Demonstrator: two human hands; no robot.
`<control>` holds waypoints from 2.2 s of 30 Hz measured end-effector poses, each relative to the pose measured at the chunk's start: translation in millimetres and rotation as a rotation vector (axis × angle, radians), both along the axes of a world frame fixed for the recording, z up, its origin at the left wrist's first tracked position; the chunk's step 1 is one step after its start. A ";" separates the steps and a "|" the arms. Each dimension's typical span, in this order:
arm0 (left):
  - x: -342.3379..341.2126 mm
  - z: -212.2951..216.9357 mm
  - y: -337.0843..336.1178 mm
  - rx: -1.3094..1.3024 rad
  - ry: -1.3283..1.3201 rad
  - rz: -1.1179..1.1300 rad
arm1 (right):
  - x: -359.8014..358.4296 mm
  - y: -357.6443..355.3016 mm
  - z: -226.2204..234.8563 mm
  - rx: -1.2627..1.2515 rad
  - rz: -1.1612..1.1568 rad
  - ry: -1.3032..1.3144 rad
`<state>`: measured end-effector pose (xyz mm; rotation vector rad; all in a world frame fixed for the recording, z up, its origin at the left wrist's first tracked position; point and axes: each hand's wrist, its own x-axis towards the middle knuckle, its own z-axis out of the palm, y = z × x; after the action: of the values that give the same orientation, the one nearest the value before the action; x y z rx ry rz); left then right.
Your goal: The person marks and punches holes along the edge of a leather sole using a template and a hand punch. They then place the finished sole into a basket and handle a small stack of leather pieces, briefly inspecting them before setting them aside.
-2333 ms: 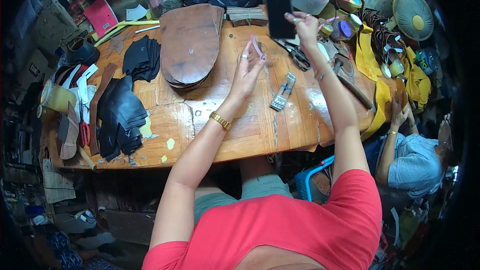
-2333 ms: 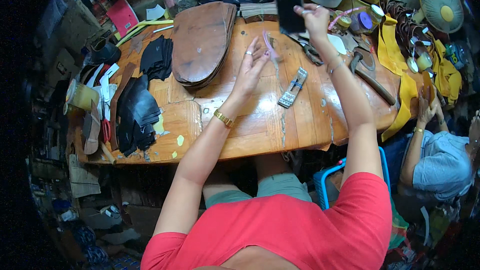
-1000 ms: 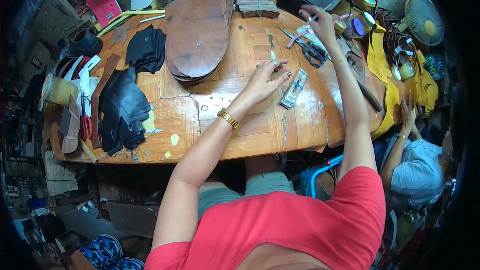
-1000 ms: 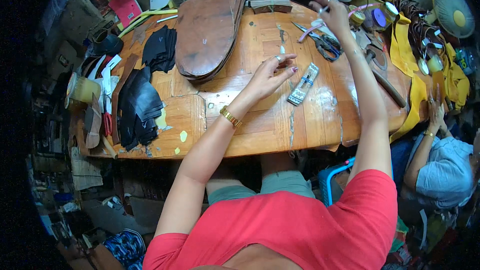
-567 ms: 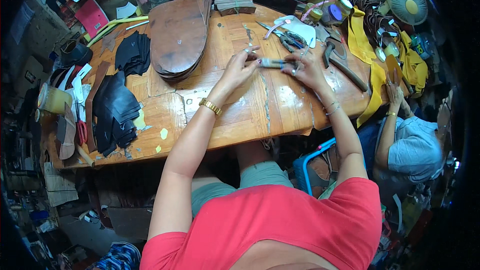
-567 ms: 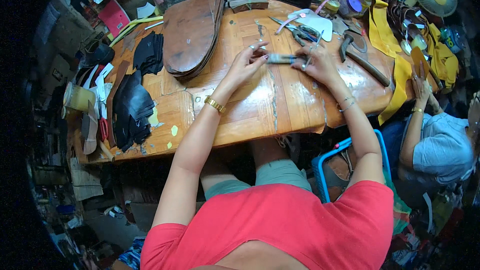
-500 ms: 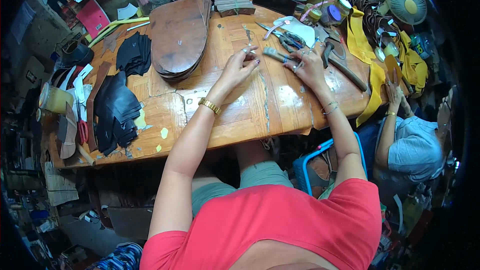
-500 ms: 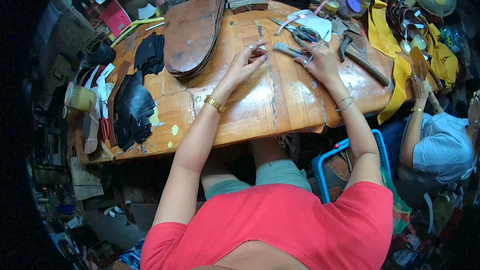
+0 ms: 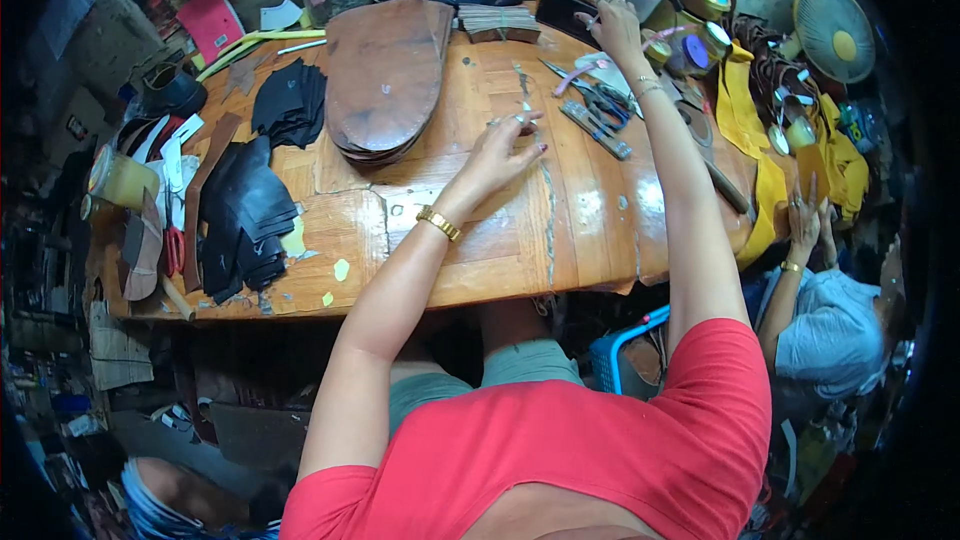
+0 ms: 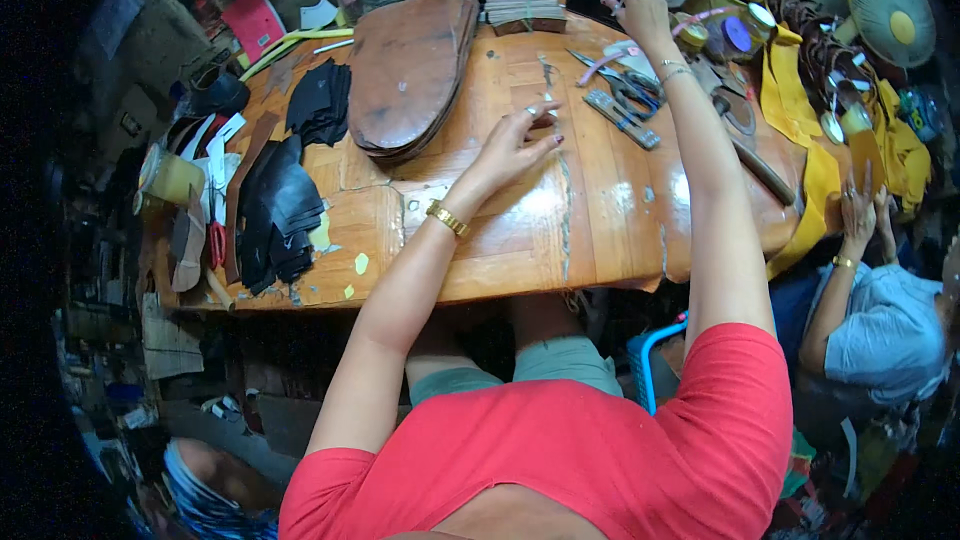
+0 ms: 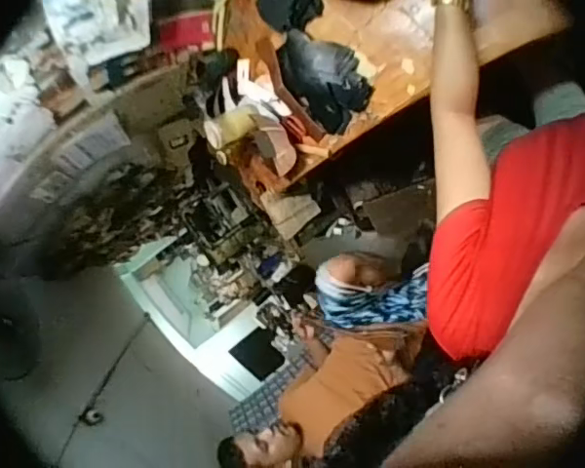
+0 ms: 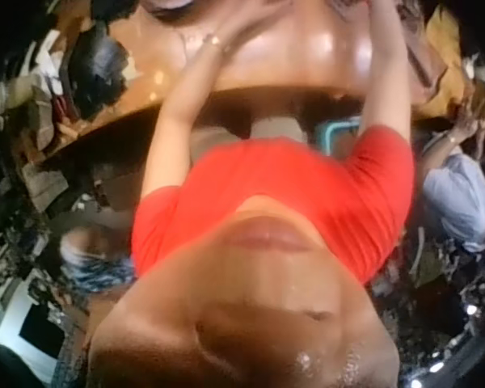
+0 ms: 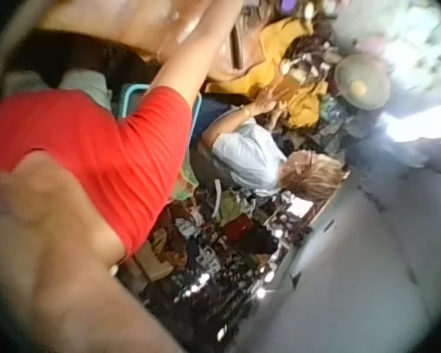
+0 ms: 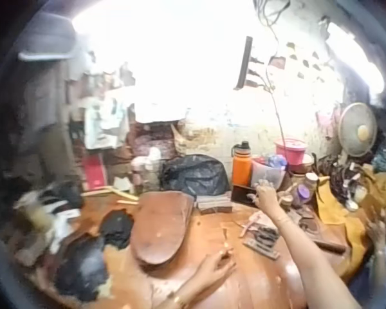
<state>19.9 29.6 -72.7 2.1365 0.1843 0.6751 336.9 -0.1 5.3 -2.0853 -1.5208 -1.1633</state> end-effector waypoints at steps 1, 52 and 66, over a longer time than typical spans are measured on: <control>-1.2 1.2 -0.9 0.026 -0.007 0.000 | 7.7 8.6 -5.7 -0.005 0.005 0.010; 42.4 30.0 17.9 -0.066 0.271 0.072 | -107.2 -187.6 -66.9 0.029 0.206 0.592; 156.8 30.8 143.7 0.735 0.471 0.540 | -108.6 -195.8 -48.7 -0.039 0.275 0.642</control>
<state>176.7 173.3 -41.9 2.9767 0.9108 0.5708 228.3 -195.9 -43.4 -1.9213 -1.4376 -0.3145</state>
